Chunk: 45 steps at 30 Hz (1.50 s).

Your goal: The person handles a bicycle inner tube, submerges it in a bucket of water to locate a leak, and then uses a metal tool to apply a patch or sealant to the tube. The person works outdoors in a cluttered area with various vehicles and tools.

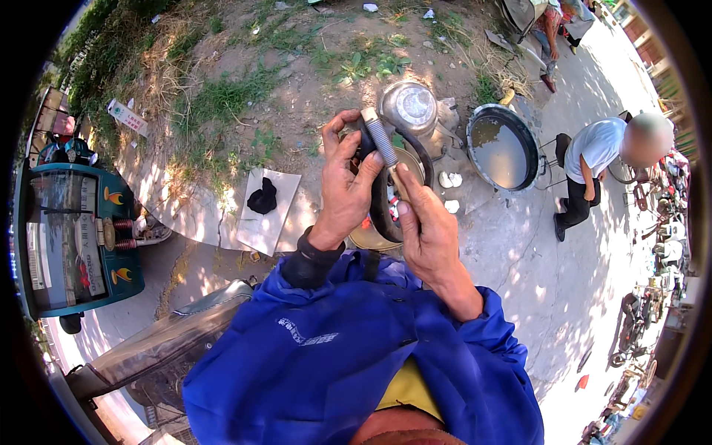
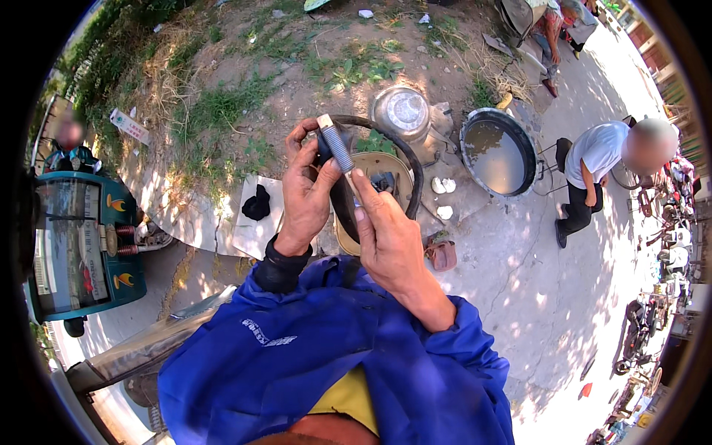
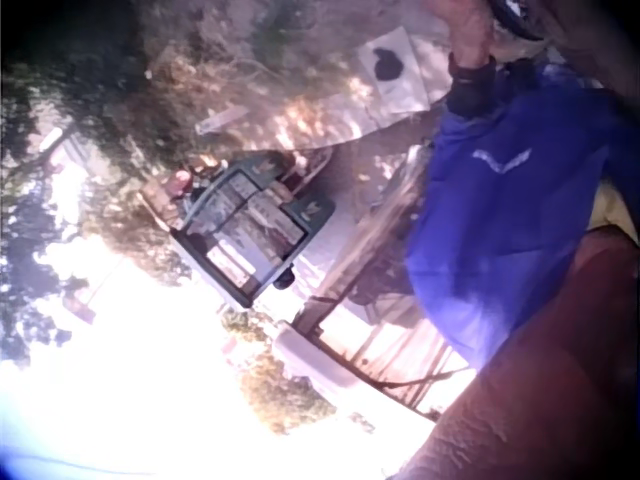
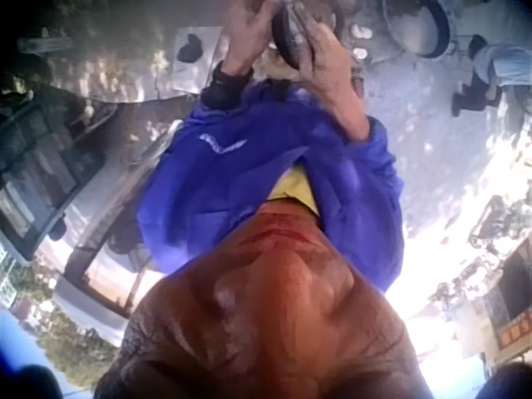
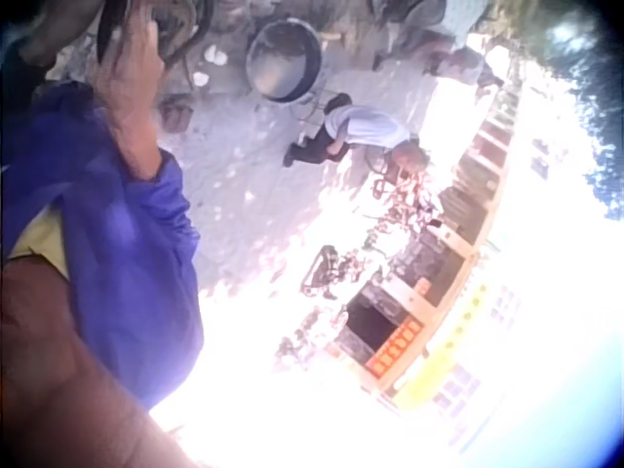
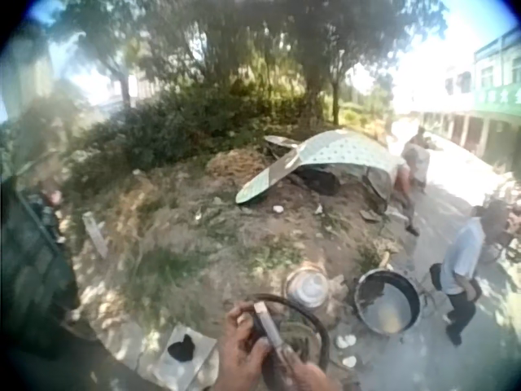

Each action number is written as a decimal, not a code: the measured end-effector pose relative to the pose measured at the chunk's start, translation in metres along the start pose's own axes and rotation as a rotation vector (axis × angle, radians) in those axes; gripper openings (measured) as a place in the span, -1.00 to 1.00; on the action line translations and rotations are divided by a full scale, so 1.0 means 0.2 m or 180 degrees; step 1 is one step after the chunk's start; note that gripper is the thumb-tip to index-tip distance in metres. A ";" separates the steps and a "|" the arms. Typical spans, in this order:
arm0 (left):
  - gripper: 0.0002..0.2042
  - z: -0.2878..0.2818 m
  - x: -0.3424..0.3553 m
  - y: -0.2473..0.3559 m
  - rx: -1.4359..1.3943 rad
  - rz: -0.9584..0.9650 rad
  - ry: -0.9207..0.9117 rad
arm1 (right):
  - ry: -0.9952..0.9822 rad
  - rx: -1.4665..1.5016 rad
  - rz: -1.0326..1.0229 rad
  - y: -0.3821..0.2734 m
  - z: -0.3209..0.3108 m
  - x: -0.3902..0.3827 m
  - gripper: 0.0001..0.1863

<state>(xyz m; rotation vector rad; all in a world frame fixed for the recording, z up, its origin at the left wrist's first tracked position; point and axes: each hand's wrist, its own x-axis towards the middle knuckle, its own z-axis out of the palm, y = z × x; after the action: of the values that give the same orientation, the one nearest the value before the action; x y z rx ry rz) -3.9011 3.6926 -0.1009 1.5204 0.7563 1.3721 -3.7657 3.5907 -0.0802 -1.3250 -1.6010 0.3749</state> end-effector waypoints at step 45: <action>-0.69 -0.01 -0.03 -0.03 -0.0045 -0.0423 -0.0018 | -0.0332 -0.0330 0.0156 0.03 0.06 0.10 -0.35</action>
<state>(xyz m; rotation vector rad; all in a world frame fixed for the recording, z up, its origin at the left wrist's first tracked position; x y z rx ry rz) -3.9034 3.6906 -0.1083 1.4364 0.8276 1.2714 -3.7701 3.6141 -0.0794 -1.4459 -1.6961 0.4011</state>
